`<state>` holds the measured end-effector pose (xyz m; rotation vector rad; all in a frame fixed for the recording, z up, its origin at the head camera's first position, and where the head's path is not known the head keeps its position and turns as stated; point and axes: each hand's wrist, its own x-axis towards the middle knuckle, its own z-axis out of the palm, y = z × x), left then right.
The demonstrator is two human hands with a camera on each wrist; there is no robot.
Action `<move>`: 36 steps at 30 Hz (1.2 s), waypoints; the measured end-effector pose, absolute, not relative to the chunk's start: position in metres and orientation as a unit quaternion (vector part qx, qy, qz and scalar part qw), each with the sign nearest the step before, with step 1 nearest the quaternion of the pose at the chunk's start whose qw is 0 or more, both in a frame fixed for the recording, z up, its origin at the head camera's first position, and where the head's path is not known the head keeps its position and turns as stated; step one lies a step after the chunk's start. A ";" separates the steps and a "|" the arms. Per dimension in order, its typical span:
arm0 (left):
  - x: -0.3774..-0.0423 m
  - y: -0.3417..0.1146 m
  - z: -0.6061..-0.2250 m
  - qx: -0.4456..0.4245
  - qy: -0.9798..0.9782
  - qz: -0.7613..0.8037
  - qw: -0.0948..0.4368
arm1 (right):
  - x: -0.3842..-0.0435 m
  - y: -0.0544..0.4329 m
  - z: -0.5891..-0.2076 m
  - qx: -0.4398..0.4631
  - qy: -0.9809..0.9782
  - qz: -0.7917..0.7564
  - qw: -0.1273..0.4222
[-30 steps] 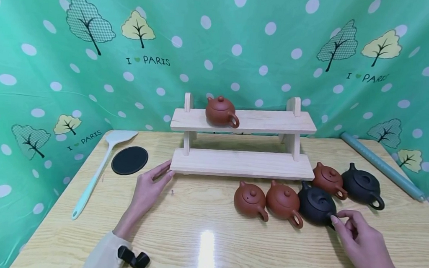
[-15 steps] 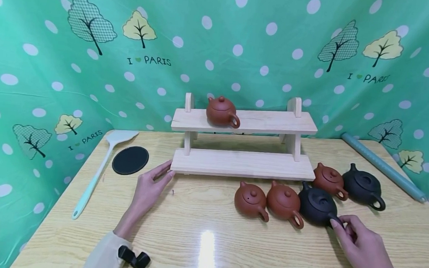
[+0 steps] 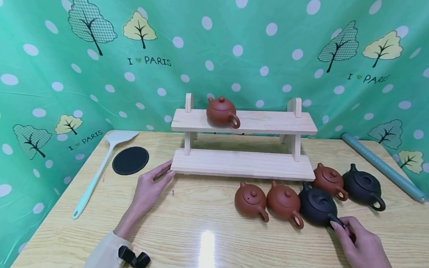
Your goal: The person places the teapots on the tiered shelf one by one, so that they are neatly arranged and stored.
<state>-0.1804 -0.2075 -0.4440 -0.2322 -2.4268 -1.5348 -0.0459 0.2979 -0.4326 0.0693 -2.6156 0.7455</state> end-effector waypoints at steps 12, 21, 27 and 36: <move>-0.181 -0.207 -0.444 -0.080 -0.835 -0.528 0.133 | -0.046 0.298 -0.435 0.026 -0.937 0.268 0.223; -0.181 -0.208 -0.444 -0.088 -0.836 -0.525 0.135 | -0.047 0.297 -0.438 0.026 -0.931 0.264 0.253; -0.181 -0.208 -0.444 -0.089 -0.837 -0.524 0.133 | -0.046 0.296 -0.436 0.011 -0.936 0.253 0.247; -0.181 -0.208 -0.444 -0.087 -0.837 -0.523 0.138 | -0.044 0.293 -0.430 0.006 -0.929 0.266 0.255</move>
